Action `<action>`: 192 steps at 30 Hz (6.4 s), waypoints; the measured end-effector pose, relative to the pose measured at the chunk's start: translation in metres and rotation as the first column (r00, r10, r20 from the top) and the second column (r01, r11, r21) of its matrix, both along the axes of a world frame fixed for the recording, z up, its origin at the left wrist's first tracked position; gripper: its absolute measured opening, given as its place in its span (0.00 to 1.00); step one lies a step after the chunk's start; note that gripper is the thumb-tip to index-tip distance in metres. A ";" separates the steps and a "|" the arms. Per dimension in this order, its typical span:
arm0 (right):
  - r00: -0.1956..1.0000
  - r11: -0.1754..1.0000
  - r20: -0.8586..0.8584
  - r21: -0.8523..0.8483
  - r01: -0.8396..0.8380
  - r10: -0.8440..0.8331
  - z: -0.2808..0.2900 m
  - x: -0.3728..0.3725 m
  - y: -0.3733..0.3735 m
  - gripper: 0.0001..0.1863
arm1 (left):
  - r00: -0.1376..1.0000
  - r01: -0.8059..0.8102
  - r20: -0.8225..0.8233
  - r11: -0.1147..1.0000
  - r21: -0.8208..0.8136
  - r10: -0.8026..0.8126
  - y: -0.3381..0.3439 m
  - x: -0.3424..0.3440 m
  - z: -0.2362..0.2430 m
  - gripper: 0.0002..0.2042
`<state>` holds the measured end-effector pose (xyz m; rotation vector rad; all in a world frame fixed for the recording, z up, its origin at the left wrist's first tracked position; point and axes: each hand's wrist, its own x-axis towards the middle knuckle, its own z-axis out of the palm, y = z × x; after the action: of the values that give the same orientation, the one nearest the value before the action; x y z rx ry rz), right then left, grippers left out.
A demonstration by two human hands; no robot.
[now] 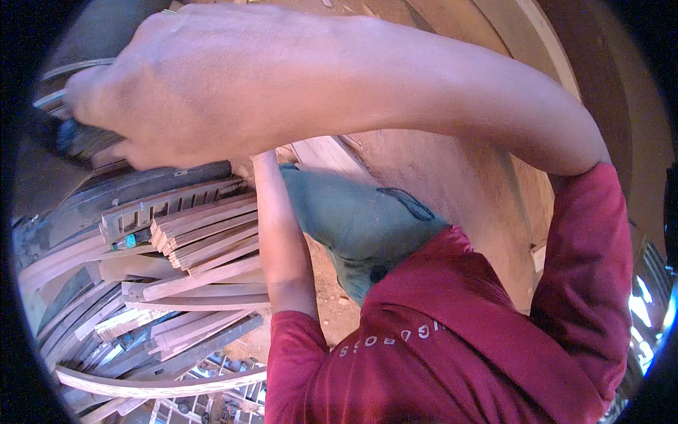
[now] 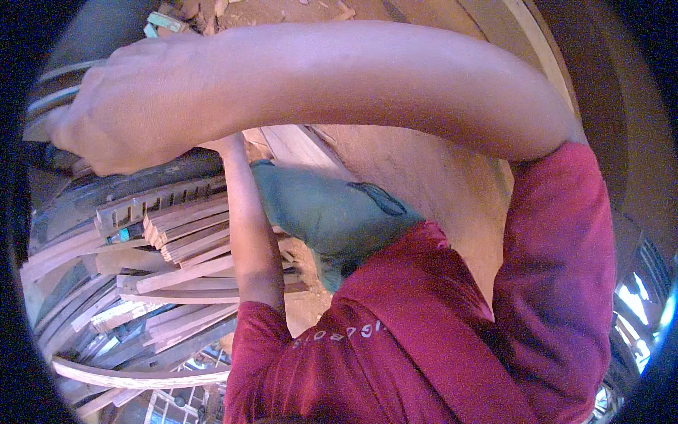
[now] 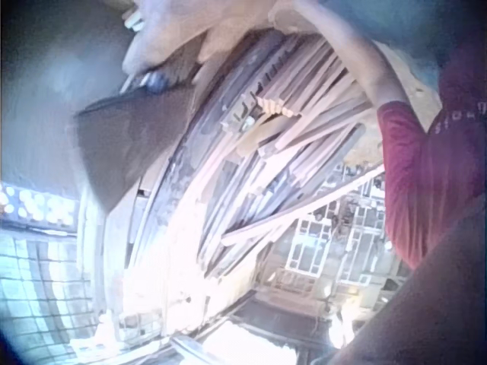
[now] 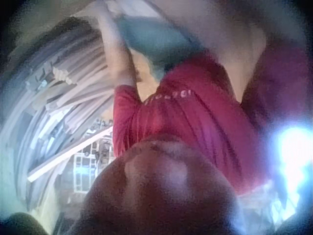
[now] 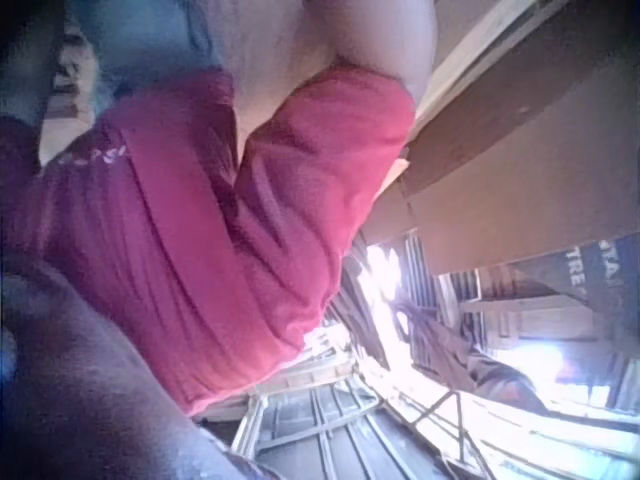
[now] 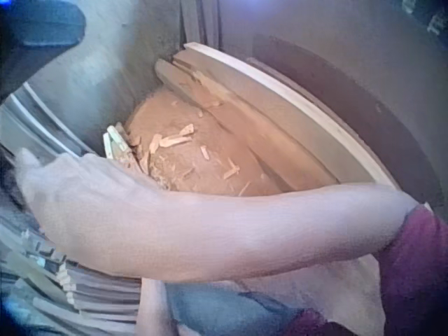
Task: The person sits on the floor and uses a chisel and a wooden mallet to carve a piece of wood. They repeatedly strike the chisel to remove wood shavings, shaping the wood piece. The person occasionally adjusts the wood and clears debris from the work area.
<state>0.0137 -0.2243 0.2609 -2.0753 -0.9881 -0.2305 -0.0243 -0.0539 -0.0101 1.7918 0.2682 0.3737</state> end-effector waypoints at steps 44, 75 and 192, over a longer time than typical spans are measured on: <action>0.408 0.925 -0.832 -0.361 0.119 -0.377 -0.211 -0.155 -0.079 0.21 | 0.937 -0.035 0.291 0.878 -0.477 0.195 -0.013 0.006 0.033 0.07; 0.629 0.952 -0.716 -0.256 0.166 -0.302 -0.195 -0.116 -0.076 0.24 | 0.938 -0.120 0.249 0.898 -0.424 0.243 -0.014 0.032 0.022 0.09; 0.975 0.940 -0.197 -0.339 0.028 -0.100 -0.033 -0.025 0.004 0.17 | 0.961 -0.042 0.235 0.918 -0.395 0.145 -0.003 0.014 0.005 0.16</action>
<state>-0.0111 -0.2207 0.2274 -2.3841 -0.8756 0.1357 -0.0106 -0.0570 -0.0047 1.3260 0.2247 0.5788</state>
